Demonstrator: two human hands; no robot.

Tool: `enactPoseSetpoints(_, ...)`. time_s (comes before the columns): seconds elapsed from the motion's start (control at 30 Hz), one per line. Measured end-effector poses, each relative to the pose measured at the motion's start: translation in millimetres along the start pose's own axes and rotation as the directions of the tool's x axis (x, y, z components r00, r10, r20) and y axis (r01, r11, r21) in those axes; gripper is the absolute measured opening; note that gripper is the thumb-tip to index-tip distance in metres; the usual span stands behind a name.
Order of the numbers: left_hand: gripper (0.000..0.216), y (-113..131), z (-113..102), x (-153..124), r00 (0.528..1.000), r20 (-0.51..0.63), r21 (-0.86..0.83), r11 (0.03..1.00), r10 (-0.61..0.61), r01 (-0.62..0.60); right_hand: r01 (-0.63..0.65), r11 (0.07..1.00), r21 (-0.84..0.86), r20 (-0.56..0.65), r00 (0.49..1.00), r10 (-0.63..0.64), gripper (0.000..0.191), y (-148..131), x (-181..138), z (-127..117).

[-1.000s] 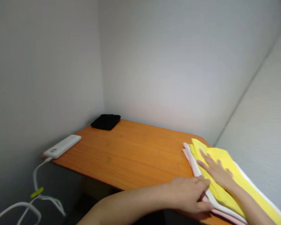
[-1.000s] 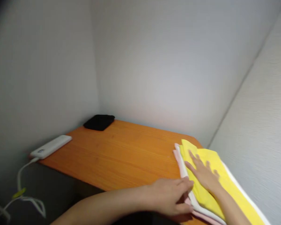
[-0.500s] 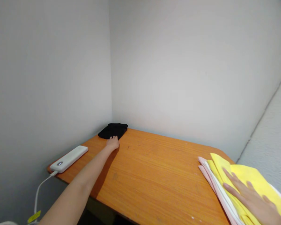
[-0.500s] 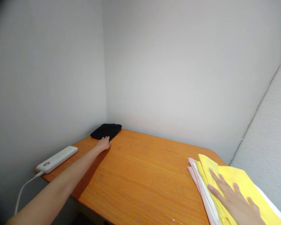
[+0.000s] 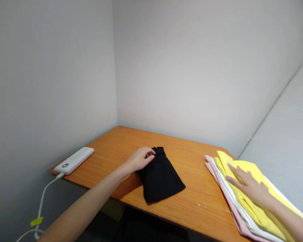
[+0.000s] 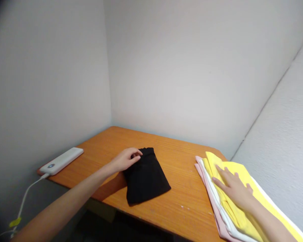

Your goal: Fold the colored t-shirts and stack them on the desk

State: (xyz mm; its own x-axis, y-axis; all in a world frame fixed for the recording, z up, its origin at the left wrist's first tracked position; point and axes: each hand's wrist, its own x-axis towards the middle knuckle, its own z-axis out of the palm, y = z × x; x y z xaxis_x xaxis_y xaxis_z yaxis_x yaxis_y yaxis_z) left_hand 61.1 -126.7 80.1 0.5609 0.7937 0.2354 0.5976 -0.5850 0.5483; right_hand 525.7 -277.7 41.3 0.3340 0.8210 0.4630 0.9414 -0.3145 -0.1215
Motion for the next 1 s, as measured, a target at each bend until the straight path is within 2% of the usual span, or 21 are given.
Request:
enactPoseSetpoints(0.07, 0.029, -15.7, -0.7, -1.8, 0.994, -0.069, 0.010, 0.996, -0.090, 0.091, 0.080, 0.993, 0.088, 0.007, 0.997, -0.081, 0.062, -34.9, -3.0, -17.4)
enactPoseSetpoints(0.1, 0.028, -23.5, 1.5, -1.6, 0.988, -0.075, 0.013, 0.990, -0.137, 0.139, 0.166, 0.968, 0.188, 0.008, 0.985, -0.171, 0.056, -58.5, -5.2, -25.9)
enactPoseSetpoints(0.17, 0.034, -33.7, 10.8, -1.0, 0.978, -0.027, 0.012, 0.978, -0.206, 0.206, 0.269, 0.872, 0.409, 0.029, 0.951, -0.307, 0.042, -112.8, -11.4, -39.6)
enactPoseSetpoints(0.27, 0.043, -30.6, 30.1, -3.5, 0.972, 0.065, -0.009, 0.974, -0.225, 0.226, 0.305, 0.759, 0.575, 0.093, 0.898, -0.431, 0.033, -191.2, -22.6, -46.3)
enactPoseSetpoints(0.33, 0.043, -20.0, 40.3, -8.0, 0.971, 0.097, -0.031, 0.974, -0.219, 0.223, 0.256, 0.763, 0.594, 0.149, 0.897, -0.416, 0.038, -229.3, -28.5, -40.6)
enactPoseSetpoints(0.43, 0.042, -1.8, 47.5, -18.9, 0.963, 0.179, -0.085, 0.971, -0.204, 0.221, 0.085, 0.840, 0.536, 0.303, 0.910, -0.285, 0.054, -262.0, -34.7, -23.8)
enactPoseSetpoints(0.5, 0.038, 9.0, 48.4, -28.7, 0.953, 0.234, -0.133, 0.965, -0.190, 0.225, -0.004, 0.883, 0.469, 0.373, 0.908, -0.194, 0.060, -272.3, -39.7, -14.3)
enactPoseSetpoints(0.6, 0.028, 23.9, 49.0, -46.0, 0.941, 0.296, -0.228, 0.944, -0.165, 0.238, -0.025, 0.911, 0.413, 0.405, 0.901, -0.158, 0.065, -277.5, -50.0, -11.9)
enactPoseSetpoints(0.67, 0.023, 33.6, 50.8, -57.3, 0.929, 0.347, -0.313, 0.918, -0.128, 0.244, -0.003, 0.905, 0.425, 0.445, 0.871, -0.206, 0.062, -275.5, -56.8, -18.9)
enactPoseSetpoints(0.73, 0.021, 42.8, 53.3, -67.6, 0.921, 0.379, -0.399, 0.884, -0.083, 0.244, 0.014, 0.876, 0.482, 0.496, 0.820, -0.286, 0.049, -269.3, -62.0, -30.3)
enactPoseSetpoints(0.83, 0.020, 52.7, 53.6, -81.2, 0.935, 0.352, -0.489, 0.843, -0.043, 0.223, -0.002, 0.756, 0.655, 0.499, 0.753, -0.430, 0.025, -251.6, -67.0, -49.8)
enactPoseSetpoints(0.9, 0.020, 55.4, 47.2, -88.8, 0.957, 0.288, -0.522, 0.831, -0.037, 0.190, -0.020, 0.665, 0.746, 0.435, 0.771, -0.465, 0.019, -234.7, -69.8, -63.4)
enactPoseSetpoints(1.0, 0.021, 55.7, 24.7, -96.6, 0.988, 0.151, -0.551, 0.826, -0.043, 0.120, -0.075, 0.643, 0.762, 0.407, 0.828, -0.386, 0.015, -206.8, -74.5, -88.8)
